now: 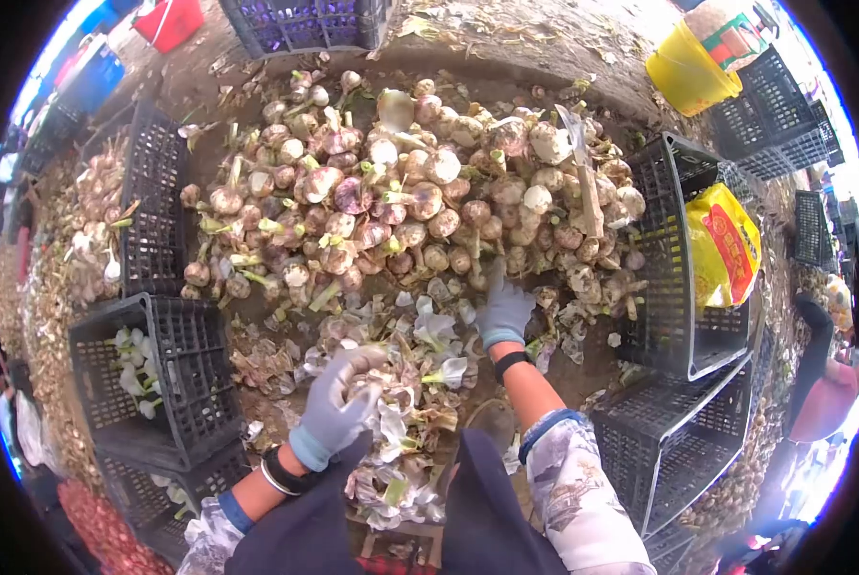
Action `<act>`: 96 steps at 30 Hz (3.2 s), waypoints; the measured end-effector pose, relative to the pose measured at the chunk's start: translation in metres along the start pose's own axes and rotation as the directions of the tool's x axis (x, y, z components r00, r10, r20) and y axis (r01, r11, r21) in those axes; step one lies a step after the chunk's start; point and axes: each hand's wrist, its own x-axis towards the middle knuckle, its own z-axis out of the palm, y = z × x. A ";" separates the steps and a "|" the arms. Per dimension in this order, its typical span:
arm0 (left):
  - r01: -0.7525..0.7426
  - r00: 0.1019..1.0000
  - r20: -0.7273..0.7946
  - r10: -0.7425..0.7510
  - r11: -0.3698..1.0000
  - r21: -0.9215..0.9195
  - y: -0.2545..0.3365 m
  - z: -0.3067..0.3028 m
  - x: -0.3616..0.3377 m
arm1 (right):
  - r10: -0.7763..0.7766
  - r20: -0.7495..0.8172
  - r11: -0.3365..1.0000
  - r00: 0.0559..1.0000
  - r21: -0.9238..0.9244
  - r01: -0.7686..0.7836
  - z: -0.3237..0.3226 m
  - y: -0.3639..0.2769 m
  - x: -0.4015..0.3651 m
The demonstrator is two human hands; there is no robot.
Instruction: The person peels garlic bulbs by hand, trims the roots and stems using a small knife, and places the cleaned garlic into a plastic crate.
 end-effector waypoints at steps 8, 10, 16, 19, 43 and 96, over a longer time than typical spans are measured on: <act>0.197 0.980 0.043 -0.194 0.978 -0.068 -0.018 0.001 0.006 | -0.362 -0.361 0.798 0.859 0.356 0.486 -0.056 0.006 -0.061; 0.251 0.968 0.143 -0.208 0.858 -0.449 -0.031 0.015 0.004 | -0.516 -0.462 0.651 0.721 0.335 0.681 -0.095 -0.018 -0.078; 0.091 0.995 0.004 -0.102 0.868 -0.488 -0.008 0.013 0.002 | -0.170 -0.513 0.377 0.841 0.755 0.537 -0.120 -0.055 -0.110; -0.184 0.971 -0.143 0.191 0.981 0.061 -0.010 0.009 0.003 | -0.265 0.140 -0.358 0.954 0.904 -0.232 -0.112 -0.056 -0.135; -0.549 0.809 0.104 0.578 0.681 0.485 0.034 0.006 0.000 | -0.426 0.162 -0.380 0.890 0.861 -0.339 -0.163 -0.065 -0.142; 0.144 0.989 0.114 -0.090 0.722 -0.677 0.021 0.009 -0.011 | -0.534 0.140 -0.253 0.833 0.914 -0.316 -0.178 -0.062 -0.140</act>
